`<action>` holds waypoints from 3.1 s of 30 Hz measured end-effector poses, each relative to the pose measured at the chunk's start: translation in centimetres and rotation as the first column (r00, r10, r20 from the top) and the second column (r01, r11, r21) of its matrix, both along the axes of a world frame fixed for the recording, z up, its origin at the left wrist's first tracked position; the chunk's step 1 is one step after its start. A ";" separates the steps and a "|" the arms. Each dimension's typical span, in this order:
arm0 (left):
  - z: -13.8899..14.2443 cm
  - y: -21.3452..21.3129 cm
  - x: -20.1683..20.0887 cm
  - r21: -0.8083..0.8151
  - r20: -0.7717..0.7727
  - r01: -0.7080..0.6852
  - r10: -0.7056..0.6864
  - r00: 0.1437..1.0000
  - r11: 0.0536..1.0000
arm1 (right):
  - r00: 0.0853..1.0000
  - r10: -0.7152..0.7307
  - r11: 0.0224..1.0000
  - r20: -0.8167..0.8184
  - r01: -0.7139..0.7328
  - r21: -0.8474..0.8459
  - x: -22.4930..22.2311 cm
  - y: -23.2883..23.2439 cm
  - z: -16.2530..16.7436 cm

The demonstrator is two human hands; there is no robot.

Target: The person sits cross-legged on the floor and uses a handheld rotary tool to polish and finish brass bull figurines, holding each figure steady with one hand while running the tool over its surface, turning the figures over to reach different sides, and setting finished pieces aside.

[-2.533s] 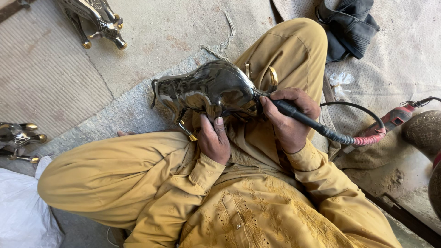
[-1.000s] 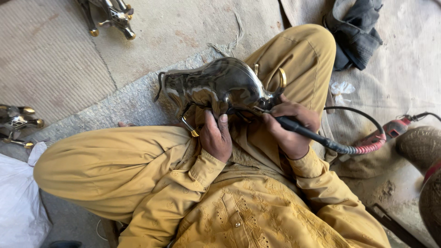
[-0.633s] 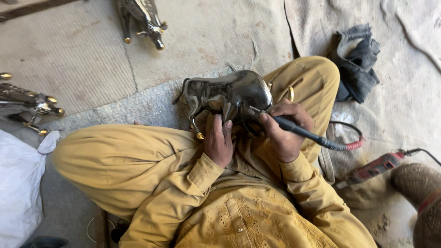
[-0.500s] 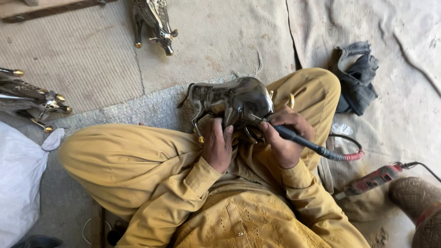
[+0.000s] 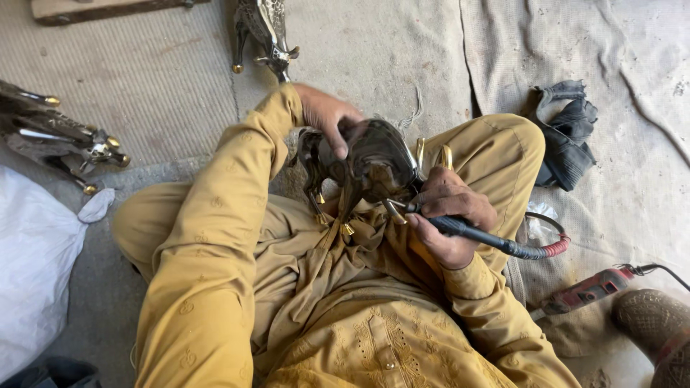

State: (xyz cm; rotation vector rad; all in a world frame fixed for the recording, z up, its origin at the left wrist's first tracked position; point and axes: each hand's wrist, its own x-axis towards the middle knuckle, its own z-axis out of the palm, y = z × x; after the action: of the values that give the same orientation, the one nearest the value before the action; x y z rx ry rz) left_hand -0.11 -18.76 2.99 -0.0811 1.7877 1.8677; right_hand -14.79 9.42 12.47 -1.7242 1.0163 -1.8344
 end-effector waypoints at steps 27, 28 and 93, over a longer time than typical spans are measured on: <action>5.1 17.9 -0.1 0.229 -0.472 -0.716 0.718 0.511 0.660 | 0.892 -0.273 0.956 0.360 0.293 -0.003 -6.4 0.2 0.4; 4.4 17.3 -0.2 0.222 -0.461 -0.728 0.728 0.508 0.648 | 0.860 -0.333 0.941 0.387 0.331 0.073 -6.3 0.6 -0.2; 5.5 15.5 -0.4 0.216 -0.513 -0.881 0.817 0.265 0.421 | 0.935 -0.309 0.912 -0.175 0.343 0.224 -4.2 1.5 -2.7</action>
State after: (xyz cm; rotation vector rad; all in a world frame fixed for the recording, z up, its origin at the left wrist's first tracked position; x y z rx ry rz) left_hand -0.51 -3.30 8.53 -0.8061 2.5763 2.7417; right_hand -18.95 10.91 9.72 -1.6166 1.6043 -1.6985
